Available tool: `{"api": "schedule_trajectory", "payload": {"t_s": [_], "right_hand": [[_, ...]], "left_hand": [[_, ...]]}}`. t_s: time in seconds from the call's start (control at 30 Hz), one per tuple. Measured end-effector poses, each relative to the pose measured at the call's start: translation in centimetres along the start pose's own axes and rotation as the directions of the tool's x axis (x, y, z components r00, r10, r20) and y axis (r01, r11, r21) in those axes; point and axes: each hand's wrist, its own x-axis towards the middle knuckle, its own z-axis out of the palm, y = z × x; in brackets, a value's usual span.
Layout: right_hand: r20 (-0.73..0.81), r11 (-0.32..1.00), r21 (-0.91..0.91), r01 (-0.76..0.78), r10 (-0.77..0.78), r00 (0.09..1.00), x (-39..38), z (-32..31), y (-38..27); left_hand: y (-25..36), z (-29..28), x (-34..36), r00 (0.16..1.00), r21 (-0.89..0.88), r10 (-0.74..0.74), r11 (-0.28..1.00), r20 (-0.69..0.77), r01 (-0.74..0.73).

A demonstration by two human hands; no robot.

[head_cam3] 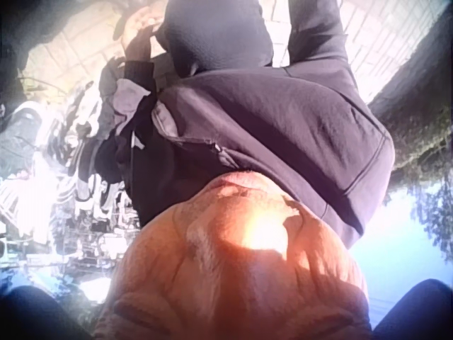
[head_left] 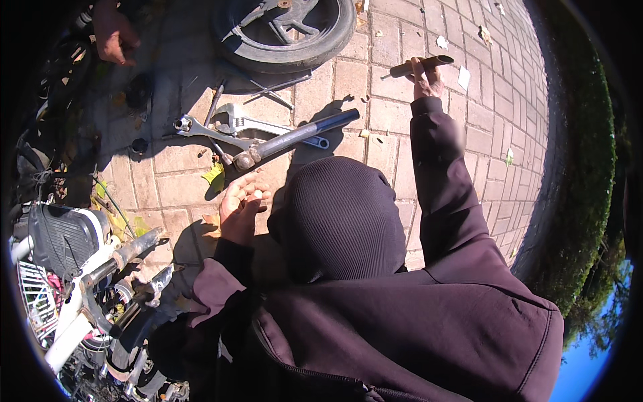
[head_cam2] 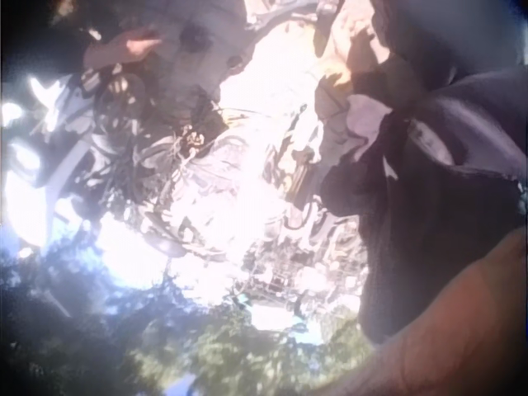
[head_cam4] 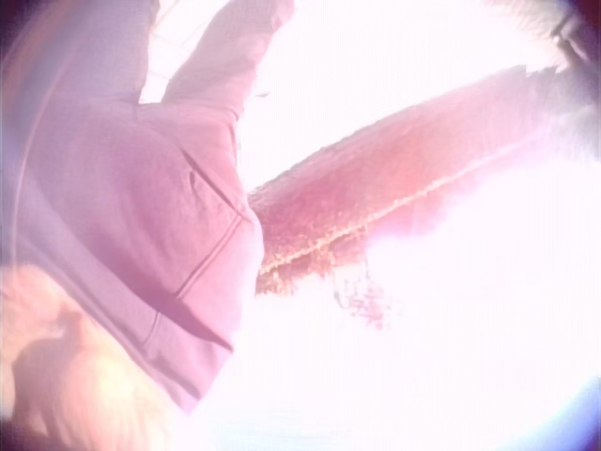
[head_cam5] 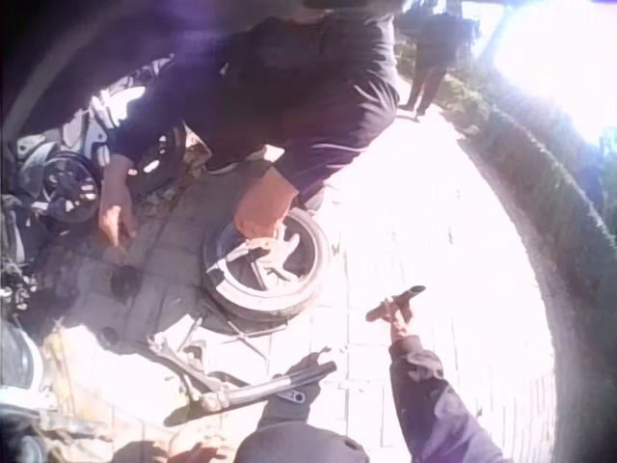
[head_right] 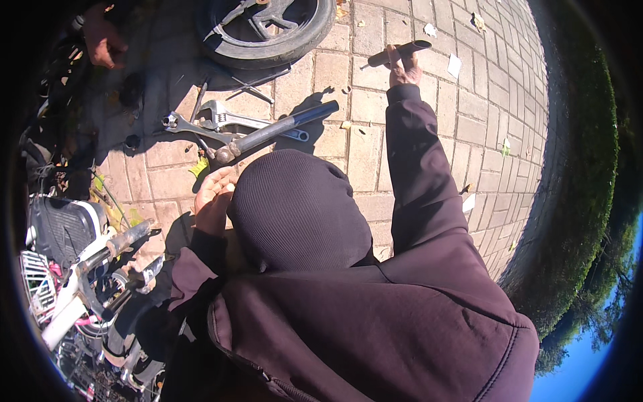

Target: The person disassembles a bicycle fork stanchion, removes a seal, and reassembles the components. They briefly retrieve a phone from their jacket pocket and return it before continuing to manipulate the fork parts.

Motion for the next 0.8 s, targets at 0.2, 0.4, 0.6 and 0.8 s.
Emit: {"api": "schedule_trajectory", "payload": {"t_s": [0.2,0.4,0.6,0.8], "right_hand": [[0.507,0.669,0.301,-0.68,0.491,0.708,-5.4,5.5,-8.1],[0.845,0.546,0.213,-0.81,0.314,0.434,-10.6,18.9,-18.6],[0.986,0.618,-0.049,-0.784,0.156,0.061,-15.5,27.8,-26.9],[0.986,0.493,-0.145,-0.858,0.141,-0.086,-21.1,32.5,-30.9]], "left_hand": [[5.8,0.5,-0.3,0.983,0.086,0.183,0.979,0.004,-0.182],[14.7,0.6,-2.4,0.896,0.173,0.439,0.89,-0.064,-0.423],[19.0,-2.5,-7.3,0.726,0.304,0.646,0.758,-0.235,-0.576],[18.8,-6.4,-10.7,0.417,0.483,0.804,0.59,-0.423,-0.647]]}}
